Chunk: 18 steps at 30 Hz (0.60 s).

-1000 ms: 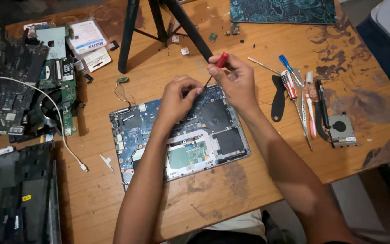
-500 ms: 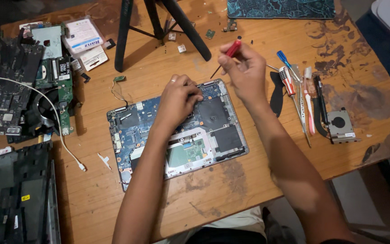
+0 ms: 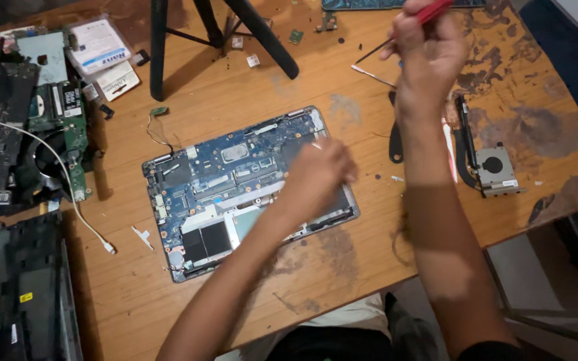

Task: The person uses a screwdriver to remove multiple screws from a laptop motherboard and then lifts the motherboard out of the laptop chassis.

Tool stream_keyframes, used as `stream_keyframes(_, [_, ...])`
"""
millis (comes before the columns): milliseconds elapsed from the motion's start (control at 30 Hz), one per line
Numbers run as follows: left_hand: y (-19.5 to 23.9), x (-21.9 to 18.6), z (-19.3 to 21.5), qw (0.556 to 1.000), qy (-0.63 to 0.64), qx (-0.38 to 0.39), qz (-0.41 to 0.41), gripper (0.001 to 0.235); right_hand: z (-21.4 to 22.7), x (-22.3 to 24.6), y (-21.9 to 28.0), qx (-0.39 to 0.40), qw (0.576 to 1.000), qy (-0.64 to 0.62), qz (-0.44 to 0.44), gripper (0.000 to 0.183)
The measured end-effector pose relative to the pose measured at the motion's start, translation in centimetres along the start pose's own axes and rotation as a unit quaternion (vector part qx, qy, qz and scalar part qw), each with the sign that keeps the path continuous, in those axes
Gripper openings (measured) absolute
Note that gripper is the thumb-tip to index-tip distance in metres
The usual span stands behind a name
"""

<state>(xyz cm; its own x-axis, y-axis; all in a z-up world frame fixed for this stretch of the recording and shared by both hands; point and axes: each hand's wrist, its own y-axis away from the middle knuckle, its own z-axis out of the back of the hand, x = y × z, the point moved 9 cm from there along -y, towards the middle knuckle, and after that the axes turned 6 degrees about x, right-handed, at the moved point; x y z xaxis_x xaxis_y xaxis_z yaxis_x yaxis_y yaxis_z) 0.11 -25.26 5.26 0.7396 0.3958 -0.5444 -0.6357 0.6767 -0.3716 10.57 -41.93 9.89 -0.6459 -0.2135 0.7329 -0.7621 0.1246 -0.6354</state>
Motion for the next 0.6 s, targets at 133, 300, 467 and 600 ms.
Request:
stream_keyframes(133, [0.2,-5.8,-3.6,0.998,-0.036,0.015,-0.042,0.016,2.0,1.1,-0.4,-0.02,0.999,-0.018,0.029,0.023])
stream_keyframes(300, [-0.4,-8.9,-5.9,0.996,-0.047,0.038,-0.068,0.02,3.4,2.2,-0.5,-0.039,0.998,-0.025,0.044,0.022])
stream_keyframes(467, [0.0,-10.2,-6.9,0.987,-0.113,0.03,-0.113,0.012,2.9,3.6,-0.6,-0.036,0.998,-0.016,0.05,0.021])
stream_keyframes(600, [1.0,-10.5,-7.8,0.982,-0.111,0.055,-0.142,0.013,2.5,4.2,-0.7,-0.034,0.998,-0.005,0.058,0.021])
